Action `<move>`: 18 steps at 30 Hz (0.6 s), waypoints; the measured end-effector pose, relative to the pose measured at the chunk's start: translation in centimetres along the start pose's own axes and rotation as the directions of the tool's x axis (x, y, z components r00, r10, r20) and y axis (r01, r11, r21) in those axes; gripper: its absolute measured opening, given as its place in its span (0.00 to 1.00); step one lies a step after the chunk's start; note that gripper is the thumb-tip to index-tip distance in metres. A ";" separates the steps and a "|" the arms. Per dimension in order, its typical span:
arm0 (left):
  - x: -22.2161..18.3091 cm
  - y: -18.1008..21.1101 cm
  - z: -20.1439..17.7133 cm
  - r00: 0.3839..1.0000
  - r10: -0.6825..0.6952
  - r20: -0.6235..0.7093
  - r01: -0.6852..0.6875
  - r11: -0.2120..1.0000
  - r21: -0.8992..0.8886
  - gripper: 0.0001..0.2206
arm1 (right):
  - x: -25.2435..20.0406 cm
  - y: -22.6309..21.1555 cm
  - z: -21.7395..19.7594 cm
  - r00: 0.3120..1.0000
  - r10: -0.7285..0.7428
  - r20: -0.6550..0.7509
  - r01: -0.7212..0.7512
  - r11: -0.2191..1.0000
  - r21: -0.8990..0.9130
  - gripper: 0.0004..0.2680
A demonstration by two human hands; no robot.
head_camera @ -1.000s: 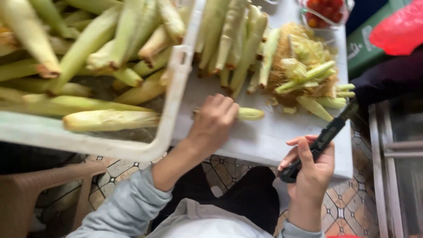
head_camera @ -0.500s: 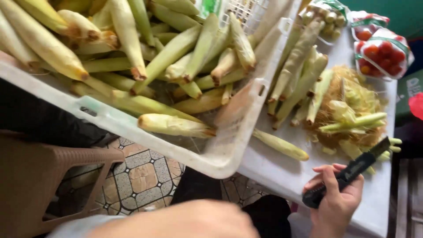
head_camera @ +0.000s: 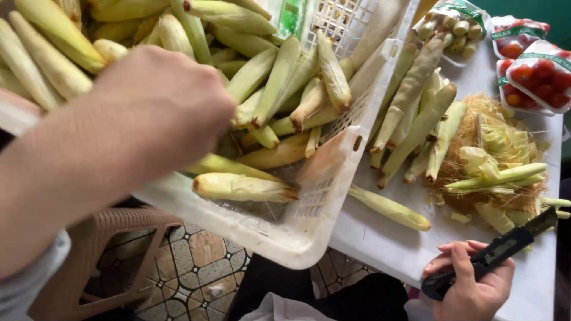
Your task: The person peels the husks and silk from baby corn by hand, trims the ends using a utility knife, and places the cleaned corn into a basket.
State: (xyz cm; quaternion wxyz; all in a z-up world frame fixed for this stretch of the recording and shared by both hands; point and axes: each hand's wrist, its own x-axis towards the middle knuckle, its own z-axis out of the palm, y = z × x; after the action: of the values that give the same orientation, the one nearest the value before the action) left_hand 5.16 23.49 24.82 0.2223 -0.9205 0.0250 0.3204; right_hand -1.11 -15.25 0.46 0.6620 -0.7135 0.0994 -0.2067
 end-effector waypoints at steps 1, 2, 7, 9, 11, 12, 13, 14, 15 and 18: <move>0.4 0.3 -0.6 1.000 0.001 -0.003 -0.001 1.000 0.009 0.14 | 0.1 0.0 0.4 1.000 0.002 -0.008 -0.002 1.000 0.005 0.07; 0.8 0.9 -0.8 0.998 0.055 -0.014 -0.055 0.998 -0.003 0.08 | 0.1 -0.2 0.3 1.000 0.000 -0.003 0.000 1.000 -0.011 0.07; 4.8 -0.6 1.3 0.999 0.001 -0.054 0.004 0.994 0.105 0.07 | -0.3 -0.4 0.6 0.998 -0.004 -0.063 0.000 0.998 -0.060 0.08; 4.9 -1.9 1.7 0.985 0.005 -0.173 -0.003 1.000 0.011 0.07 | -0.2 -0.3 0.5 0.999 0.013 -0.045 -0.015 0.999 -0.035 0.07; 4.6 -4.5 2.8 0.959 -0.168 -0.228 0.086 0.939 -0.333 0.16 | -0.1 -0.3 0.4 0.999 0.009 -0.048 -0.011 0.999 -0.033 0.08; 4.3 -5.8 3.6 0.913 -0.350 -0.211 0.138 0.751 -0.646 0.26 | -0.2 -0.3 0.4 0.999 0.005 -0.044 -0.007 0.999 -0.034 0.08; 4.5 -5.5 4.5 0.913 -0.353 -0.205 0.144 0.750 -0.646 0.26 | -0.4 -0.3 0.4 0.999 0.010 -0.039 -0.011 0.999 -0.033 0.08; 4.7 -5.2 5.3 0.858 -0.364 -0.362 0.193 0.882 -0.429 0.29 | -0.4 -0.3 0.4 0.999 0.002 -0.041 -0.003 1.000 -0.025 0.08; 5.0 -5.0 6.0 0.792 -0.331 -0.513 0.271 0.943 -0.191 0.32 | -0.4 -0.3 0.4 0.999 -0.007 -0.044 0.006 1.000 -0.017 0.08; 6.2 -4.2 7.0 0.567 0.011 -0.824 0.604 0.674 0.425 0.44 | -0.2 -0.4 0.5 0.998 0.002 -0.066 -0.003 1.000 -0.022 0.08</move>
State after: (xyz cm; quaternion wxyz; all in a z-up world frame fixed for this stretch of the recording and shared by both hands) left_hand 6.80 30.80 17.91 0.5587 -0.8063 0.0620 -0.1842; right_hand -1.12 -14.63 0.80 0.6508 -0.7135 0.1243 -0.2280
